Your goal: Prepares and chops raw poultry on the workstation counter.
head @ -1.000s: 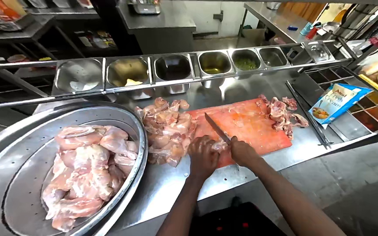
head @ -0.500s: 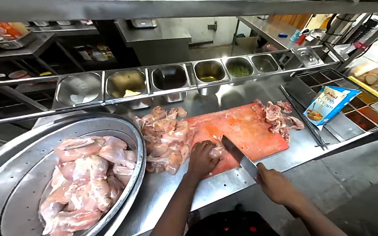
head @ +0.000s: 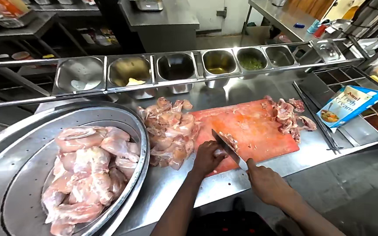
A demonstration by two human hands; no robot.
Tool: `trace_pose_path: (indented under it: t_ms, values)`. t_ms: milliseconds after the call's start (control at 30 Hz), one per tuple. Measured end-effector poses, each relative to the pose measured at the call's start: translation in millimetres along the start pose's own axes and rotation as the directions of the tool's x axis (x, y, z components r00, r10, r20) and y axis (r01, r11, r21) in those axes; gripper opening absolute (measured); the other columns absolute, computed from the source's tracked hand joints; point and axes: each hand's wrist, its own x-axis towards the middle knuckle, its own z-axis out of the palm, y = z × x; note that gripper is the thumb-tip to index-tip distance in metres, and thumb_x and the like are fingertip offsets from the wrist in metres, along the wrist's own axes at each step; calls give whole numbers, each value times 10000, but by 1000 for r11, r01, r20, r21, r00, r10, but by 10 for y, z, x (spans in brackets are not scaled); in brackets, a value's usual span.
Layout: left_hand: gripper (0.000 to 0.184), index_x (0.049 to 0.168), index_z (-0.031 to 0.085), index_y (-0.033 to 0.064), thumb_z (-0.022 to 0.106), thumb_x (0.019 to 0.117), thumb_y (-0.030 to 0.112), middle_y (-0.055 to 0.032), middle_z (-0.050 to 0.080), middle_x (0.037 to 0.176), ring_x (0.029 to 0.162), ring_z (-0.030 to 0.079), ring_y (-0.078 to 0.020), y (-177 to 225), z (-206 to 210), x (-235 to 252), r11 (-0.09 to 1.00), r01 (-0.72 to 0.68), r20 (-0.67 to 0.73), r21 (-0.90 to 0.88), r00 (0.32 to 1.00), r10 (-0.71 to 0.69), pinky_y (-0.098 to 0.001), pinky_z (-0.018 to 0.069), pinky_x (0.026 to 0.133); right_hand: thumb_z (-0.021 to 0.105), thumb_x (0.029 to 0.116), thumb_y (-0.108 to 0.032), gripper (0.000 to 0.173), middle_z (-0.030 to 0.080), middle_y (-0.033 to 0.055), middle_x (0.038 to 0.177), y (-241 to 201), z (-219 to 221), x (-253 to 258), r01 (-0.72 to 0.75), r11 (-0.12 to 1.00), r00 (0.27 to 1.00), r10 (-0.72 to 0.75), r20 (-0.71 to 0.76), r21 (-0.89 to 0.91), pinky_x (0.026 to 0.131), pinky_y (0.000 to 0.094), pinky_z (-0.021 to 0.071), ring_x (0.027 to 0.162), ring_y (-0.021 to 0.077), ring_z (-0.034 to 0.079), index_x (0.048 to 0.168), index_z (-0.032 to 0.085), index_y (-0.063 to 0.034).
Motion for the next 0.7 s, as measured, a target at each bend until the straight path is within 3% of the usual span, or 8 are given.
trace_pose_path:
  t_ms: [167,400,467,567,700]
  values:
    - [372,1032,770,162,697,923,510,-26,736,1149,1141,670,-215,20,22,-12,1000,-10,-9,-5,1000,10,-482,532,1004,466,1070,-222,328,656,220,1074,-97,-127,246,32,998,998,-35,61,51,854,578,554,1030,410,686,1340,449,-37]
    - [318,1050,762,160,697,925,445,-26,731,1154,1117,677,-210,10,6,-3,1000,-29,-29,4,999,29,-483,548,981,546,1025,-216,325,676,177,960,-370,39,865,84,989,984,-63,-164,124,763,555,579,906,384,715,1303,461,-70]
    - [322,1045,763,174,681,935,465,-13,734,1151,1133,671,-201,12,13,-21,999,-37,-16,36,999,38,-479,538,1002,509,1042,-227,310,672,173,958,-289,88,799,93,989,987,-76,-140,118,778,551,576,920,381,711,1304,458,-68]
    - [377,1066,766,193,661,940,532,-2,733,1164,1159,663,-197,6,49,-38,997,-23,-27,68,999,25,-476,531,1015,454,1067,-241,355,665,202,1051,-6,94,424,43,993,999,-44,7,112,848,576,566,1005,398,694,1375,436,-64]
    - [414,1069,774,198,647,943,572,3,743,1149,1160,668,-185,29,37,-31,999,33,12,32,999,-33,-447,528,1038,507,1060,-280,367,662,216,995,287,-46,-61,-38,999,987,36,156,10,791,583,573,946,427,701,1341,432,-57]
